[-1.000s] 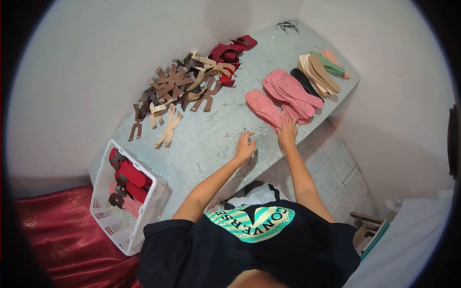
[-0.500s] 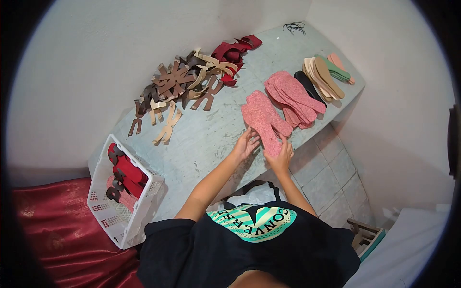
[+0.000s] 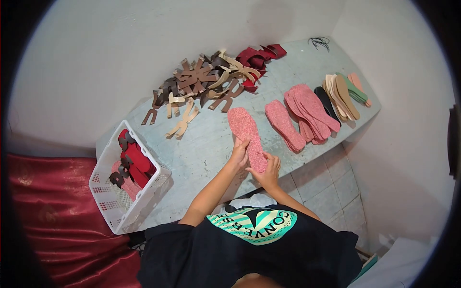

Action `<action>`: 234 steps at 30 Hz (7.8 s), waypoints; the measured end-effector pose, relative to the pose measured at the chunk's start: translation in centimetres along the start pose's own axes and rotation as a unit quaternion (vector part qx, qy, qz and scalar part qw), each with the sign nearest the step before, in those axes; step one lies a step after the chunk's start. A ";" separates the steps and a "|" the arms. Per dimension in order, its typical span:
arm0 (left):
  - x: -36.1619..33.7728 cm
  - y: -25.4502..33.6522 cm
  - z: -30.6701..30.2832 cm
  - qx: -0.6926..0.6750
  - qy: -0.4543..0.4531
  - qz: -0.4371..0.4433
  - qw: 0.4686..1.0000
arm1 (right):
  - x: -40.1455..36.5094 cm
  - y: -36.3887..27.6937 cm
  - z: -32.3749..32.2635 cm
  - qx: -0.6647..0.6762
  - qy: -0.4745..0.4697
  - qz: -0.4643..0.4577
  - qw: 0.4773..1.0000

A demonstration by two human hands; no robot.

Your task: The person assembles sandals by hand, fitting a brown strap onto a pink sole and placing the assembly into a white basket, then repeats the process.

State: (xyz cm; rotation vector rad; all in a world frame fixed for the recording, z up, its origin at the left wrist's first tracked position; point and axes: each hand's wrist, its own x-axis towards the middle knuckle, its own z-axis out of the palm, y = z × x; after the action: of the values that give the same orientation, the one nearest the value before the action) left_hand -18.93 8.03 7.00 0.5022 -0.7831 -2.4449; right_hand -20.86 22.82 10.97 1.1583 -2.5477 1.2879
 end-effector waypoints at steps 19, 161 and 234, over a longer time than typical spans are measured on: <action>-0.6 6.6 -7.5 -0.030 0.129 0.077 0.988 | 11.4 4.6 11.4 0.074 -0.228 -0.120 0.963; -14.2 11.9 4.8 -0.028 0.057 0.093 0.994 | 8.3 -3.9 -3.5 0.482 -0.249 0.147 0.827; -9.2 11.9 1.9 0.651 0.290 0.473 0.518 | 9.0 -1.3 -1.9 0.430 -0.254 0.163 0.851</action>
State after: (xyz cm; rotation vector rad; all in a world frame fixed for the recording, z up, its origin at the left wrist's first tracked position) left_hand -8.25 5.82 17.56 0.9327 -1.7930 -0.2456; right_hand -26.97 18.31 16.36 1.3347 -2.6012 2.7213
